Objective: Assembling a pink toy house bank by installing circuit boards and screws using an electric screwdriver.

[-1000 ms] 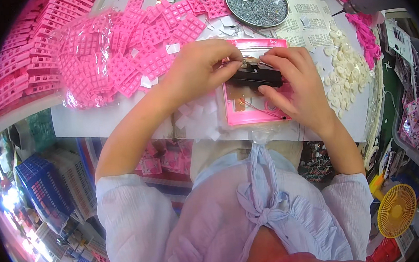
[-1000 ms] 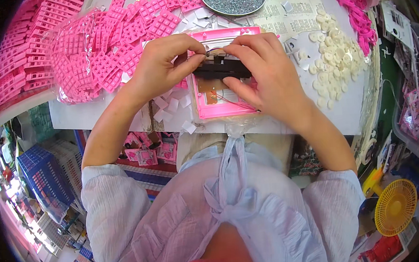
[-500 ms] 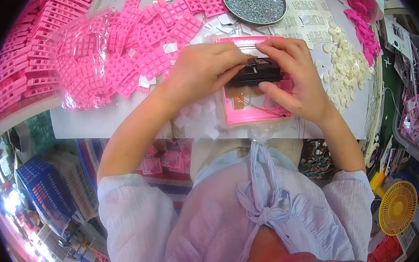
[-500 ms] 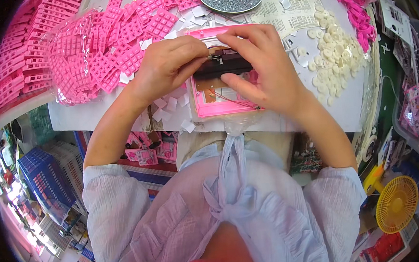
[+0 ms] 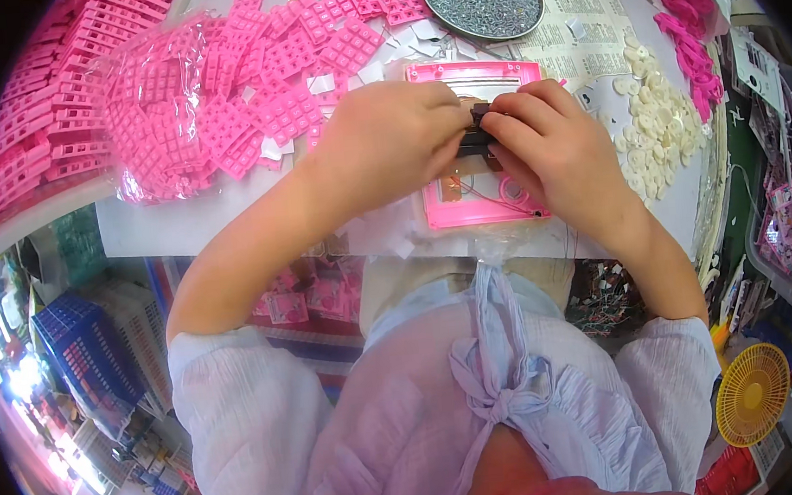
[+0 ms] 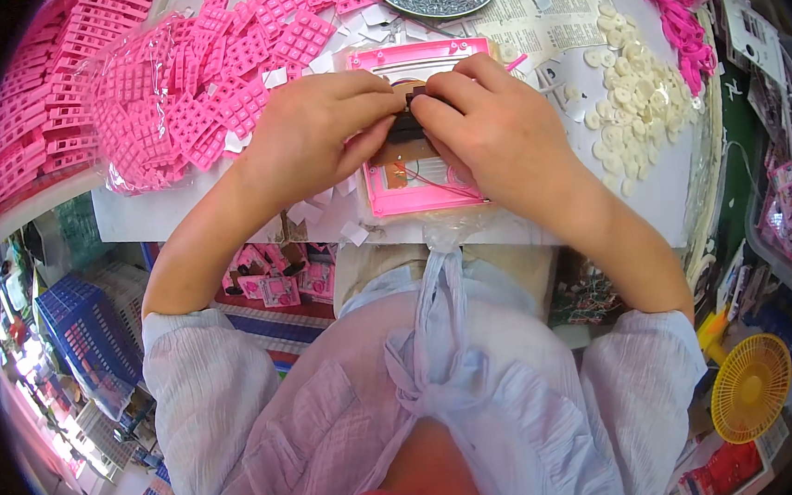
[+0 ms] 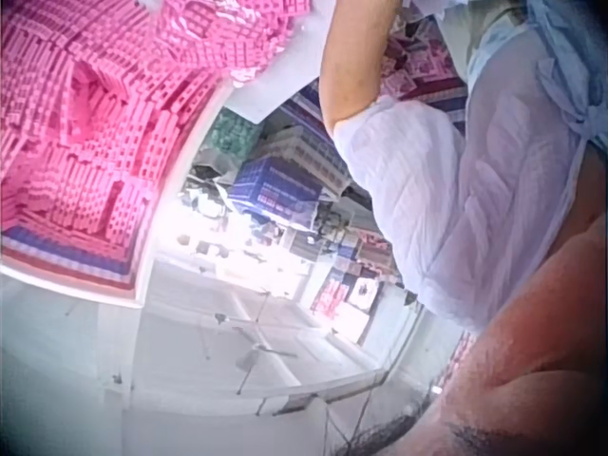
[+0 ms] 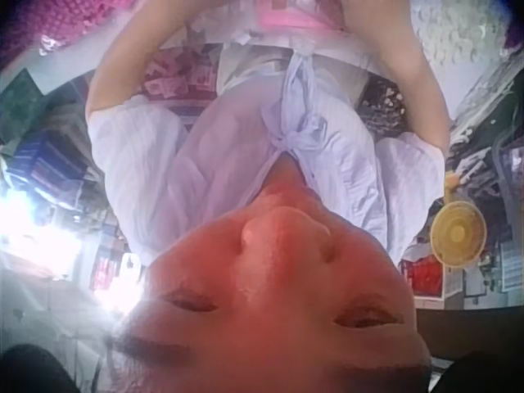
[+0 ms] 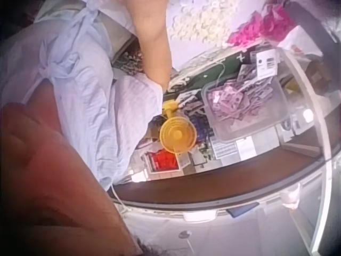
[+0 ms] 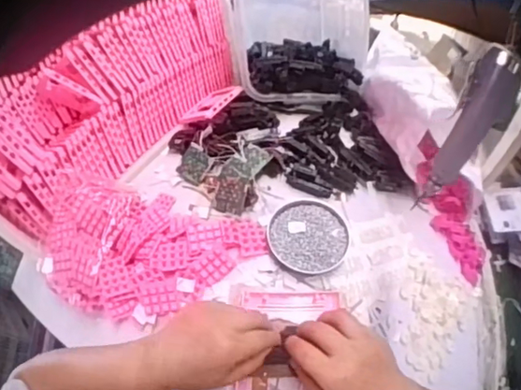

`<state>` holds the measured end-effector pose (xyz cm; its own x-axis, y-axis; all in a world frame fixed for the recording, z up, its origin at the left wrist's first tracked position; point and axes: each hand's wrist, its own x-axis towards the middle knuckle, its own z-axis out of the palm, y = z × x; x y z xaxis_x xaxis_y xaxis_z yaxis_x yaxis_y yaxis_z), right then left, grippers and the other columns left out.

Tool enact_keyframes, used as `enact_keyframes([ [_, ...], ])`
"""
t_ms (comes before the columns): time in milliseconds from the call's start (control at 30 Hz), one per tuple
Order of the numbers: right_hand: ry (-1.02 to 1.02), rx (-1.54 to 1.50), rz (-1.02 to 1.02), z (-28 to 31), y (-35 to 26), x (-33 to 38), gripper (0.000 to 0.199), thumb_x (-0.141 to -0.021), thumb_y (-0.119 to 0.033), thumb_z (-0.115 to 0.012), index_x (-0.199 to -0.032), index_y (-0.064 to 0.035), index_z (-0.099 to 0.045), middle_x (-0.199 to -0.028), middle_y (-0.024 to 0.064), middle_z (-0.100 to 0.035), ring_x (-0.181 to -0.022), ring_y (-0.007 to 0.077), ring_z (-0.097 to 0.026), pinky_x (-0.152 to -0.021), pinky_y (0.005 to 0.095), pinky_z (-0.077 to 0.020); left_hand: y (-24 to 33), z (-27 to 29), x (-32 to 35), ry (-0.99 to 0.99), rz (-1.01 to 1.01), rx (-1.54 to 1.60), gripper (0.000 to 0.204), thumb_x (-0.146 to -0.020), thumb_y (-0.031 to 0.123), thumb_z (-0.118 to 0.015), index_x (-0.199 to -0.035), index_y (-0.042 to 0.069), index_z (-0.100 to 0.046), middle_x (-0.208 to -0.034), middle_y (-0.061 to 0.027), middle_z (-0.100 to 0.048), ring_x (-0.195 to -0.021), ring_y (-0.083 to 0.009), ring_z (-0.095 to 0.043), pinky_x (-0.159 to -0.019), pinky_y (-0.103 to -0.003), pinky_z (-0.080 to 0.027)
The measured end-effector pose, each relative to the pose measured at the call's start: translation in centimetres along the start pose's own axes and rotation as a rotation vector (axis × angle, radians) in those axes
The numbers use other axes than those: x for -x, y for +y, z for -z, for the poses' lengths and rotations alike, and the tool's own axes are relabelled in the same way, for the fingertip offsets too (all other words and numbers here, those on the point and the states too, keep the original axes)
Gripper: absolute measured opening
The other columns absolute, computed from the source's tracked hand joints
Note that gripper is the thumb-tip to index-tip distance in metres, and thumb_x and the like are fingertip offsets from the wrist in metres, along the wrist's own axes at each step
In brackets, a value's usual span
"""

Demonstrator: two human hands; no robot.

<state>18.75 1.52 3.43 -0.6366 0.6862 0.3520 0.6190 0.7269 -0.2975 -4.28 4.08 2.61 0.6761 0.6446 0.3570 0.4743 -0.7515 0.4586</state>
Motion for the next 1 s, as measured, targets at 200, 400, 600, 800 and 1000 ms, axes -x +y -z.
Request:
enact_keyframes([
  [200,-0.037,0.076,0.010,0.2,-0.2,-0.2,0.021,-0.081,-0.015,-0.068,-0.100,-0.0053,-0.068,-0.101,0.0056,-0.065,-0.096,0.0257,-0.061,-0.075,0.0349,-0.0553,-0.7,-0.3,-1.4,-0.094,0.338,0.230,0.015,-0.086,0.016,-0.074,-0.091,0.001,-0.075,-0.077,-0.0129,-0.070,-0.066,-0.0231,-0.068,-0.062,-0.033,-0.052],
  [400,-0.123,0.187,-0.005,1.0,-1.2,-0.5,0.027,-0.077,-0.012,-0.065,-0.101,-0.0018,-0.069,-0.095,0.0062,-0.062,-0.096,0.0254,-0.059,-0.075,0.0324,-0.0547,-1.7,-0.1,-3.5,-0.302,0.422,0.330,0.017,-0.084,0.015,-0.075,-0.089,-0.001,-0.075,-0.073,-0.0130,-0.071,-0.065,-0.0196,-0.067,-0.063,-0.033,-0.053],
  [600,-0.201,0.284,0.036,1.0,-2.1,-0.6,0.030,-0.074,-0.010,-0.063,-0.100,0.0039,-0.067,-0.091,0.0081,-0.060,-0.095,0.0249,-0.057,-0.075,0.0311,-0.0543,-2.1,0.1,-4.1,-0.348,0.388,0.342,0.018,-0.082,0.014,-0.074,-0.090,-0.002,-0.074,-0.072,-0.0123,-0.070,-0.066,-0.0183,-0.067,-0.064,-0.032,-0.053],
  [800,-0.244,0.279,0.032,1.2,-2.0,-0.8,0.028,-0.074,-0.010,-0.063,-0.099,0.0032,-0.065,-0.091,0.0102,-0.060,-0.095,0.0258,-0.058,-0.078,0.0333,-0.0545,-2.0,0.0,-4.0,-0.331,0.318,0.300,0.017,-0.082,0.014,-0.073,-0.091,0.000,-0.073,-0.072,-0.0114,-0.069,-0.064,-0.0195,-0.066,-0.063,-0.033,-0.052],
  [1000,-0.075,-0.017,-0.051,3.3,0.0,-2.0,0.019,-0.088,-0.010,-0.062,-0.101,0.0024,-0.065,-0.100,0.0139,-0.065,-0.094,0.0252,-0.063,-0.078,0.0362,-0.0539,-3.5,0.5,-4.4,-0.395,0.149,0.304,0.018,-0.085,0.015,-0.072,-0.094,0.000,-0.072,-0.075,-0.0125,-0.068,-0.065,-0.0211,-0.066,-0.060,-0.034,-0.052],
])
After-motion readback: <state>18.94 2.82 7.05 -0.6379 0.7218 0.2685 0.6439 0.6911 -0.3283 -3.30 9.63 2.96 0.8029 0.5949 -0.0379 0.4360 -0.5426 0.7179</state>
